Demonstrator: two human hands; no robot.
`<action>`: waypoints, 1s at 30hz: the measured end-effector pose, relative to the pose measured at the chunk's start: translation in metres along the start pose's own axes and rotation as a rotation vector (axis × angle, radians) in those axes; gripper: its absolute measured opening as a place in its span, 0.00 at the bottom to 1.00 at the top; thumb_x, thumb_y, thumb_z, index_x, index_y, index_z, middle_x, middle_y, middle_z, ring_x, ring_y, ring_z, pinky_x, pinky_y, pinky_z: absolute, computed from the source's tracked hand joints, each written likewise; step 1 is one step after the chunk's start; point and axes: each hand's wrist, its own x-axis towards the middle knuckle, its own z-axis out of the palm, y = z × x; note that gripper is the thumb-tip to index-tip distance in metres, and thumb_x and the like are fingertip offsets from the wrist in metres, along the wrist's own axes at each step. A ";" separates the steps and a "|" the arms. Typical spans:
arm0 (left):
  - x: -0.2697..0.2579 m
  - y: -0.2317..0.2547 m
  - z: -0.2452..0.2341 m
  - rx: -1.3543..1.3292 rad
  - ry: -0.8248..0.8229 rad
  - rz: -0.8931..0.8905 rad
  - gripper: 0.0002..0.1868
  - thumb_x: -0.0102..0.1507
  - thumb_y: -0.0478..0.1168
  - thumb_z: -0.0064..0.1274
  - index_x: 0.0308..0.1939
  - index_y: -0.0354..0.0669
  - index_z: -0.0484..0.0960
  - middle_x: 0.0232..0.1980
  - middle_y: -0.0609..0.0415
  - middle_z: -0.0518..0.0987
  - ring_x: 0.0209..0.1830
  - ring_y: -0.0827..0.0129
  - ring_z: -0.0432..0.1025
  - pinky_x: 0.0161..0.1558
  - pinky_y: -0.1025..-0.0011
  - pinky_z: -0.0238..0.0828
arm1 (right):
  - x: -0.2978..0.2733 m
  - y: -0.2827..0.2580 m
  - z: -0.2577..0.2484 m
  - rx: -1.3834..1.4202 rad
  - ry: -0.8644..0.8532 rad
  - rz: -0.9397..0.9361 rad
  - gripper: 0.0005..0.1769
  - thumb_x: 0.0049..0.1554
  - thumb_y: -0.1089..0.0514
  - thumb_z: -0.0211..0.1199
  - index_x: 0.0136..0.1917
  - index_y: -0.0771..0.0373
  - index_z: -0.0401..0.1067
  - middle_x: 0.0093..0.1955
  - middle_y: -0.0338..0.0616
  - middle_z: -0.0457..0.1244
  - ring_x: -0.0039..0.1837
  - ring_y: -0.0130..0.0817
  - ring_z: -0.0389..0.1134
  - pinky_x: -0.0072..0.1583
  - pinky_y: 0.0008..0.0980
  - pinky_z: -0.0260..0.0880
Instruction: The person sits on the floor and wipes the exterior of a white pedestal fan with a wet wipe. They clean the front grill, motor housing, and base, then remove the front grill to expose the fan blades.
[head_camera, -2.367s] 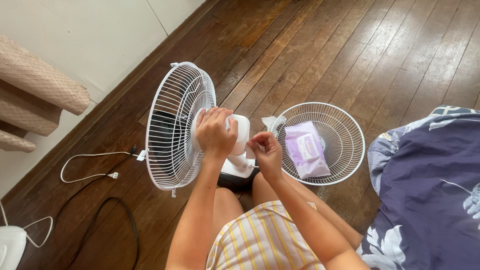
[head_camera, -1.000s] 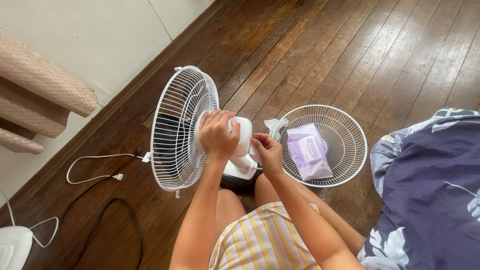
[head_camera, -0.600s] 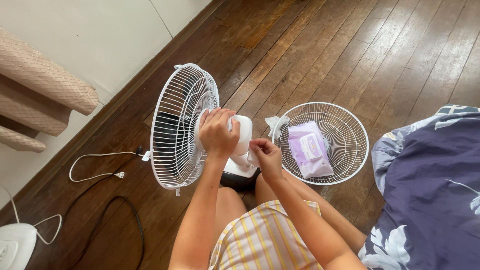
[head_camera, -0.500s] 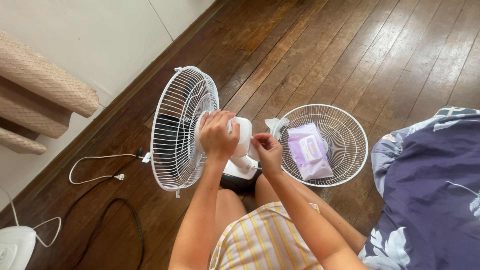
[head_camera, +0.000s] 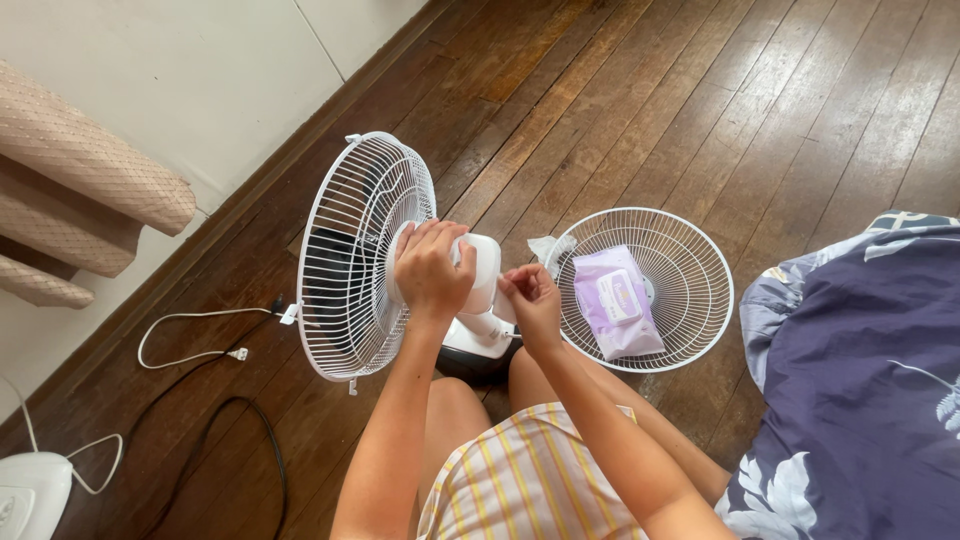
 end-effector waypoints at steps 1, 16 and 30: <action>0.001 0.001 -0.001 -0.003 0.002 0.001 0.11 0.61 0.40 0.50 0.40 0.43 0.88 0.47 0.51 0.86 0.56 0.59 0.78 0.70 0.58 0.61 | 0.009 0.001 0.001 -0.008 -0.005 0.000 0.08 0.60 0.68 0.66 0.48 0.63 0.67 0.46 0.37 0.66 0.49 0.22 0.66 0.53 0.24 0.68; -0.002 0.000 0.000 -0.010 -0.012 -0.017 0.17 0.67 0.41 0.41 0.40 0.43 0.87 0.47 0.52 0.86 0.57 0.57 0.76 0.70 0.57 0.59 | 0.002 -0.049 0.061 -0.414 -0.234 -0.377 0.27 0.72 0.52 0.41 0.77 0.71 0.58 0.81 0.56 0.51 0.82 0.46 0.50 0.80 0.42 0.46; -0.001 0.002 -0.002 -0.033 0.005 -0.021 0.15 0.64 0.40 0.44 0.40 0.42 0.87 0.46 0.53 0.86 0.56 0.58 0.77 0.70 0.57 0.60 | 0.035 -0.026 0.040 -0.081 -0.278 0.067 0.34 0.70 0.46 0.35 0.81 0.69 0.52 0.78 0.59 0.55 0.76 0.43 0.58 0.75 0.39 0.55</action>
